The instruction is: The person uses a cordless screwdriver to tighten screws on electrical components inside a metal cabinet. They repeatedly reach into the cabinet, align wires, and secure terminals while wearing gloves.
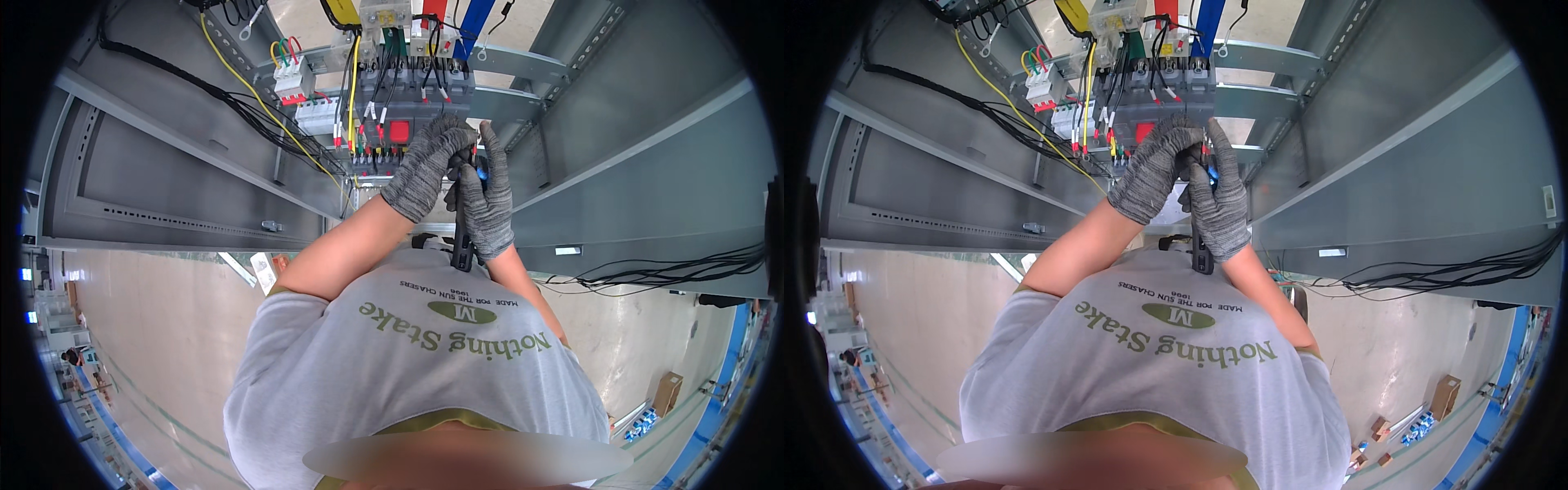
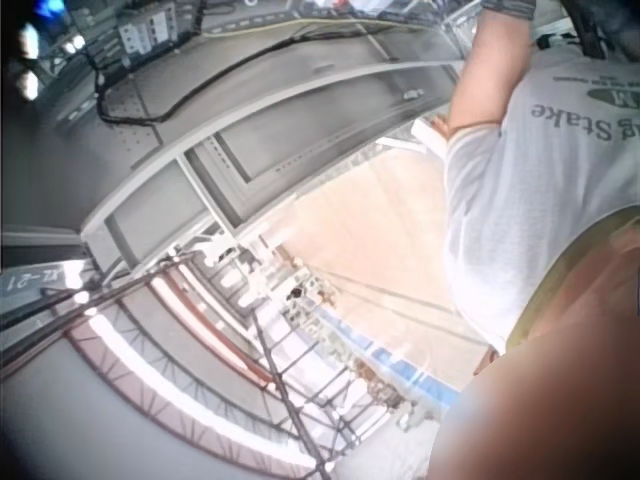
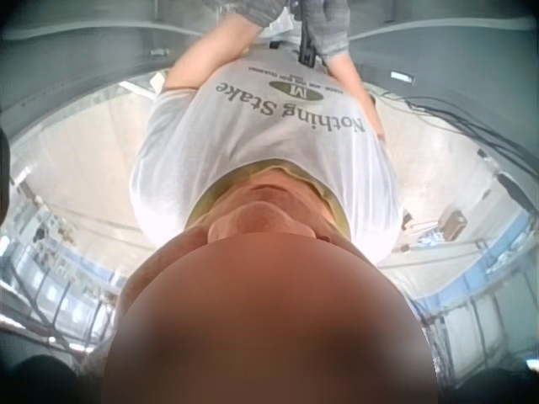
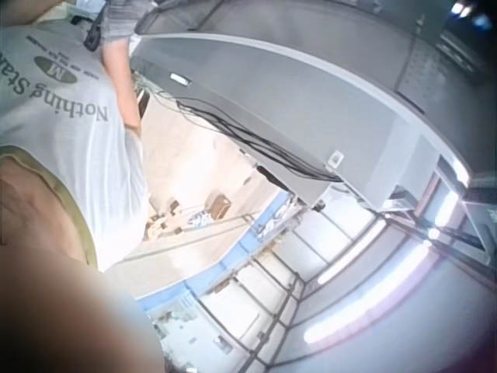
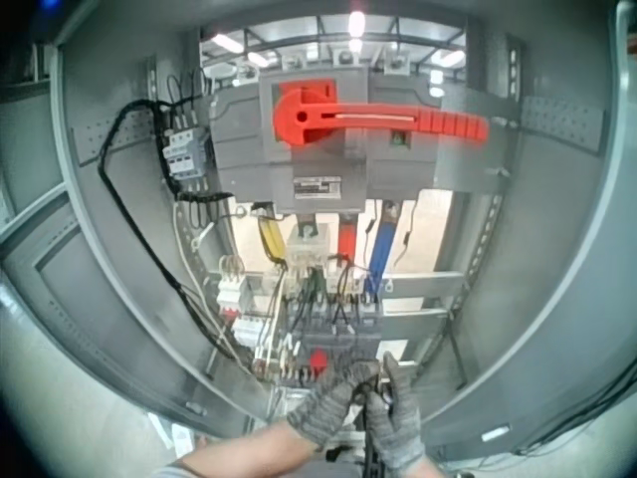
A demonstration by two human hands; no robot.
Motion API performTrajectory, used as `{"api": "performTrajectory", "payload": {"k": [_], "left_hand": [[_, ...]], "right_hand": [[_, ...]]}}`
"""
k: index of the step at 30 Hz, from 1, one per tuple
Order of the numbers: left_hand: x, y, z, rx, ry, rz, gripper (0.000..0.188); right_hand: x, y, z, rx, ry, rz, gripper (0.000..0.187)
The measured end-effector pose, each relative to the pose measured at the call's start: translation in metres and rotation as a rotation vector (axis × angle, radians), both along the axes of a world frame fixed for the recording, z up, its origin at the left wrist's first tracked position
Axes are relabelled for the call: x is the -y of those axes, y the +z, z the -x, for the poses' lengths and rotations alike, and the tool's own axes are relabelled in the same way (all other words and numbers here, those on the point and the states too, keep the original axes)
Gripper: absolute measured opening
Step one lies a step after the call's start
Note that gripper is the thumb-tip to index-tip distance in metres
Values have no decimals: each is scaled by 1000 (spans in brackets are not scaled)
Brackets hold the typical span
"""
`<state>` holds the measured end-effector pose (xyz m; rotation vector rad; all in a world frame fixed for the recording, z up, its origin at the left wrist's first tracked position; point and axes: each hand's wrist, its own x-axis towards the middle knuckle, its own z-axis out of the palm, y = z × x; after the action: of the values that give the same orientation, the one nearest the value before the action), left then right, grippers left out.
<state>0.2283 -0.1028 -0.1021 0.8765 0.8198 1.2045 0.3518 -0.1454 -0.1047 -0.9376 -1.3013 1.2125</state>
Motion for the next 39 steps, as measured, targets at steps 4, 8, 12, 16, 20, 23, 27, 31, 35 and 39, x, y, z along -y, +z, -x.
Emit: {"api": "performTrajectory", "payload": {"k": [4,8,12,16,20,23,27,31,35,39], "left_hand": [[0,5,10,-20,-61,-25,10],[6,20,8,-119,-49,-152,10],[7,25,9,-256,-33,-219,12],[7,28,10,-717,65,-346,16],[15,39,9,-895,236,-570,18],[11,34,20,-800,389,-605,19],[4,34,24,-429,260,-300,28],[-4,44,23,-312,101,-154,28],[-2,63,28,-263,57,-132,27],[-2,74,28,-275,84,-123,26]], "right_hand": [[-2,-2,-1,-69,48,29,51],[0,-2,1,-65,26,12,49],[0,-7,0,-65,37,13,47],[1,-7,0,-94,55,15,47],[-1,0,-1,-132,19,25,46],[-3,8,-9,-205,-9,37,45],[-3,9,-16,-253,-33,34,45],[6,7,-12,-257,-15,79,45],[8,7,-12,-247,36,106,46],[8,11,-8,-243,82,94,47]]}}
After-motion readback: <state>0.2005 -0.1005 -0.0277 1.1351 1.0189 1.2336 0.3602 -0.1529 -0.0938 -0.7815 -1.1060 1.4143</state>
